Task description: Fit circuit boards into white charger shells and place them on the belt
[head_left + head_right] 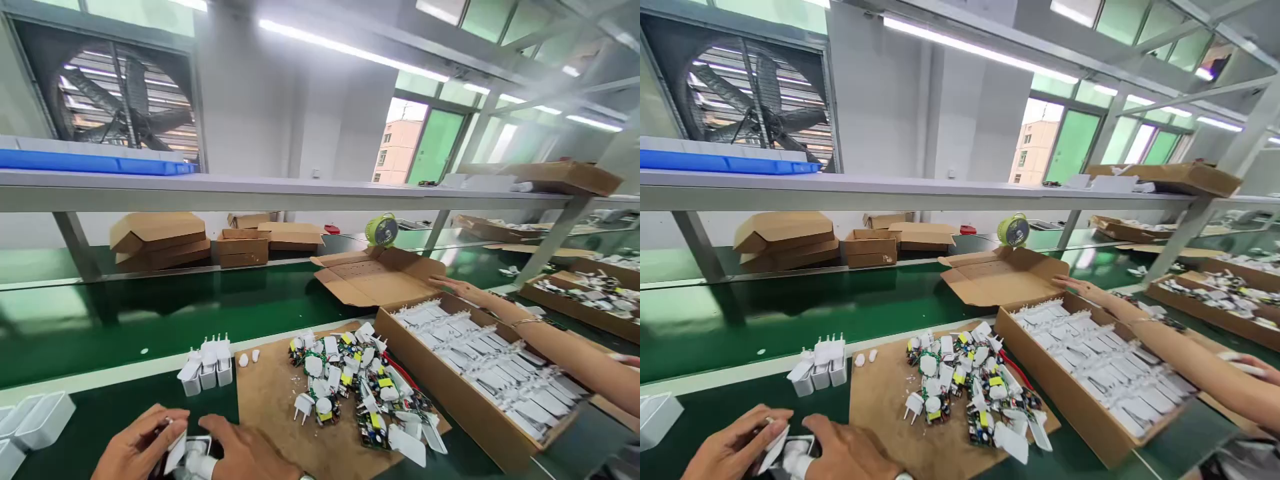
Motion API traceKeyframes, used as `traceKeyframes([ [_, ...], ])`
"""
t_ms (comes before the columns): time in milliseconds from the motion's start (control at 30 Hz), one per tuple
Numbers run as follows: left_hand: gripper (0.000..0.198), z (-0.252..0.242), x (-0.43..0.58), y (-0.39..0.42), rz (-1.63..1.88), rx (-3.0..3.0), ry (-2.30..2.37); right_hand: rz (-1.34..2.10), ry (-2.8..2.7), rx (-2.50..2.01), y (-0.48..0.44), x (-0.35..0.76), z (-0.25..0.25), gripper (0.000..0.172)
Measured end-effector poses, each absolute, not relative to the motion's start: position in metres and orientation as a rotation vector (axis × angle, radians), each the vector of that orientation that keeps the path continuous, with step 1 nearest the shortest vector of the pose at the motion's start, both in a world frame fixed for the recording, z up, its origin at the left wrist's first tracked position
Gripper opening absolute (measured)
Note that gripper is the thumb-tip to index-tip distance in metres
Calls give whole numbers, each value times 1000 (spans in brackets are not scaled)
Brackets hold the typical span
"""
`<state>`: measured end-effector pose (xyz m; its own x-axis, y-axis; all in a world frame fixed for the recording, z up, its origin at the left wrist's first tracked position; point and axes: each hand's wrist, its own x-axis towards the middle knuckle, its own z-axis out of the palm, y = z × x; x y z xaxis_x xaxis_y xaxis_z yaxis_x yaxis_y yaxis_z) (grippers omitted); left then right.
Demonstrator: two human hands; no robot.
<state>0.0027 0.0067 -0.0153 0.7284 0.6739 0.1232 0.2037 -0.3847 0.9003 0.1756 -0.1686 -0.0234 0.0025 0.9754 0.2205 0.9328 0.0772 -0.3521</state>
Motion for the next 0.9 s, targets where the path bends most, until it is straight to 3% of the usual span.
traceKeyframes([
  [167, 43, 28, 31, -13, 606, 2230, 620, 57, -2214, -1919, -164, 176, -7, 64],
  [533, 33, 50, 51, -5, 335, 2073, 699, -9, -2023, -1725, -161, 185, -22, 50],
  [767, 77, 34, 24, 6, 510, 1791, 654, -80, -2046, -1603, -161, 188, 3, 45],
  [900, 84, 9, -1, 19, 637, 1630, 750, -128, -1885, -1486, -159, 189, 28, 46],
])
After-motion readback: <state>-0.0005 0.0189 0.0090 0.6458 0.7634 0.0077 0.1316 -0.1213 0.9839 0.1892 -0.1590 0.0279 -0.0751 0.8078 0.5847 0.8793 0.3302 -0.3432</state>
